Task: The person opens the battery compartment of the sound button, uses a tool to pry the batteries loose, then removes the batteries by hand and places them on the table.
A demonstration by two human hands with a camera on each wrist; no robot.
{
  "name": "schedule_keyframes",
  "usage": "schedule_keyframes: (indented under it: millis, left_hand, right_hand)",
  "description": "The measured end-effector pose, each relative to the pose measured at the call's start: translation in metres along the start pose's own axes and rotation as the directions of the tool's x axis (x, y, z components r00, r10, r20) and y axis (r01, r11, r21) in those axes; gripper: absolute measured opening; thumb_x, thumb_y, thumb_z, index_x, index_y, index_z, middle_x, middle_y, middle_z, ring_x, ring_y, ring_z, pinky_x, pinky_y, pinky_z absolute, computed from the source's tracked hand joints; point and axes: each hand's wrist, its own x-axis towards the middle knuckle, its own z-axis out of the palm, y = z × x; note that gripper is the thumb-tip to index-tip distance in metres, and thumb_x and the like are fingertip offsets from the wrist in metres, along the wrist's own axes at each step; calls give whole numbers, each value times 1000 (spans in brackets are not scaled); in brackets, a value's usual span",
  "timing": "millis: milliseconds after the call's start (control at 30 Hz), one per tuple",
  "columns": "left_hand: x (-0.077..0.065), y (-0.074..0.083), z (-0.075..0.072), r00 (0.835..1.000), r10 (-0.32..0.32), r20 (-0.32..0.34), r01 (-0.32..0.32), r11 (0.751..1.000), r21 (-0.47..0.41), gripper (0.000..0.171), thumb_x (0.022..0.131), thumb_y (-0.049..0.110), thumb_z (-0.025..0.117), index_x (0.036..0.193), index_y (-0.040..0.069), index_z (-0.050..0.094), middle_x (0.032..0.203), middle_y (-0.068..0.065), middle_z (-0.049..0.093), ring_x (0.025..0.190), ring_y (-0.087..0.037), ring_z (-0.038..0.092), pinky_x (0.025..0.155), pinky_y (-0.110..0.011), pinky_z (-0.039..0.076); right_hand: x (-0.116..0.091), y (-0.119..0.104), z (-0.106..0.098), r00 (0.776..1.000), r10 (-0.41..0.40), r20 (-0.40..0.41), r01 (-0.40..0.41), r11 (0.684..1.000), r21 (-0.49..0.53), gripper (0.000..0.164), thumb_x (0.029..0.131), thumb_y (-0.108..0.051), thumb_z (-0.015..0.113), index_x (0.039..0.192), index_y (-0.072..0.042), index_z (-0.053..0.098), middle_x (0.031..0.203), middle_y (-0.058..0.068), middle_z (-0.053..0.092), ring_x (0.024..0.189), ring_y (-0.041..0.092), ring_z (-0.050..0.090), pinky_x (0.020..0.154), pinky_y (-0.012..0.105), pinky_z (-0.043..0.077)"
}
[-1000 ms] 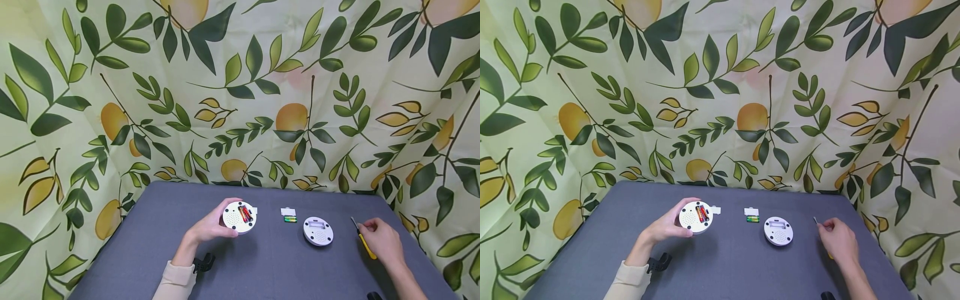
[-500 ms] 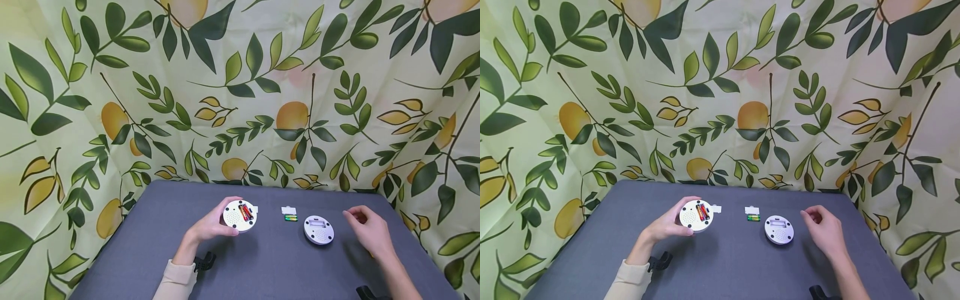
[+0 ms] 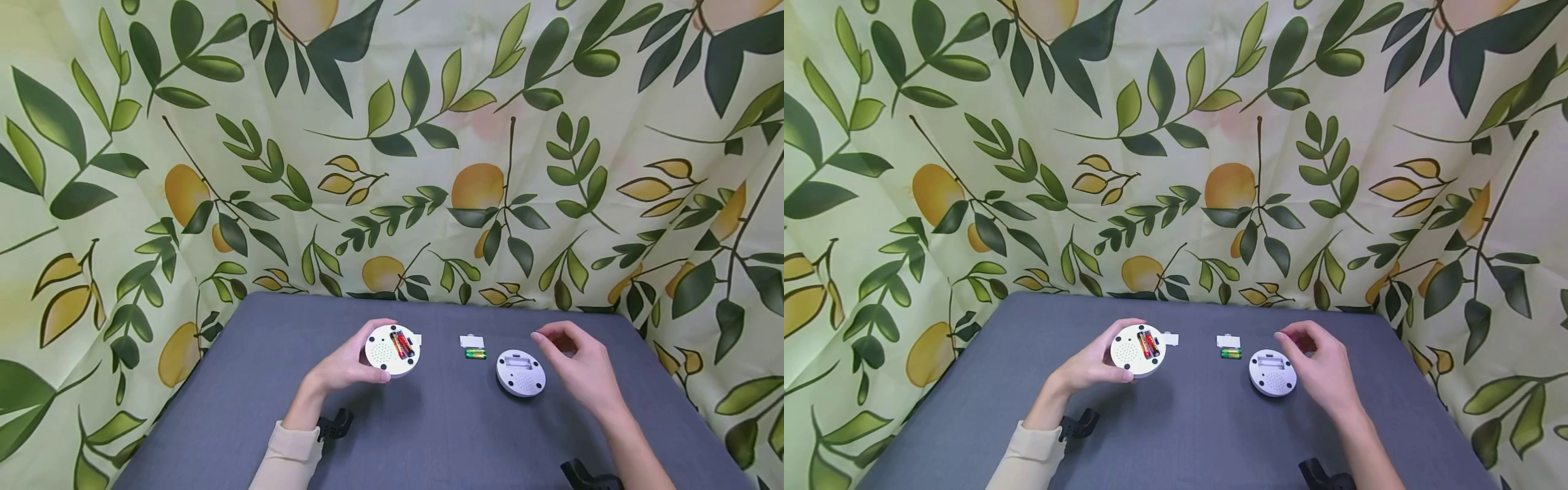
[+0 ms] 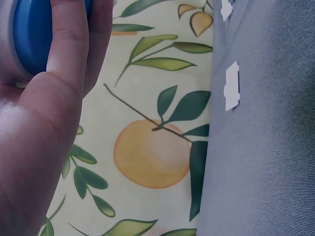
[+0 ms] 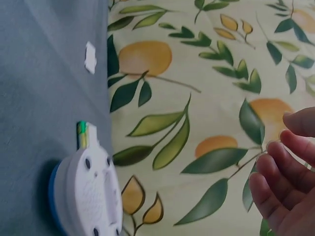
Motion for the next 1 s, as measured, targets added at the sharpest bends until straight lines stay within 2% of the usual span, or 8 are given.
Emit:
schedule_keyframes:
  millis: [333, 600, 800, 1000]
  left_hand:
    - [0, -1, 0, 1000, 1, -2, -1, 1000, -4, 85, 79, 7, 78, 151, 4, 33, 130, -21, 49, 104, -25, 60, 86, -28, 53]
    - [1, -1, 0, 1000, 5, 5, -5, 1000, -21, 84, 79, 7, 77, 151, 4, 33, 130, -21, 49, 105, -25, 61, 86, -29, 54]
    - [1, 0, 0, 1000, 4, 3, -4, 1000, -22, 88, 79, 7, 78, 151, -2, 29, 129, -21, 49, 103, -25, 61, 85, -29, 54]
    - [0, 1, 0, 1000, 3, 0, -3, 1000, -16, 85, 79, 7, 78, 151, 3, 32, 129, -20, 50, 103, -24, 61, 85, -29, 54]
  right_hand:
    - [4, -22, 13, 993, -119, 12, 118, 989, 87, 9, 91, -9, 76, 99, -11, 71, 87, -2, 67, 77, 5, 59, 70, 17, 44]
    - [1, -37, 26, 980, -195, 47, 184, 968, 173, 16, 90, -4, 76, 98, -15, 71, 89, -5, 68, 78, 7, 61, 73, 16, 47]
    - [-1, -45, 38, 970, -230, 73, 205, 946, 251, 21, 87, 1, 77, 98, -16, 70, 89, -5, 68, 76, 10, 62, 71, 19, 50]
    - [-3, -57, 54, 967, -241, 78, 206, 927, 313, 21, 87, -2, 78, 97, -19, 70, 86, -6, 68, 71, 11, 63, 63, 22, 49]
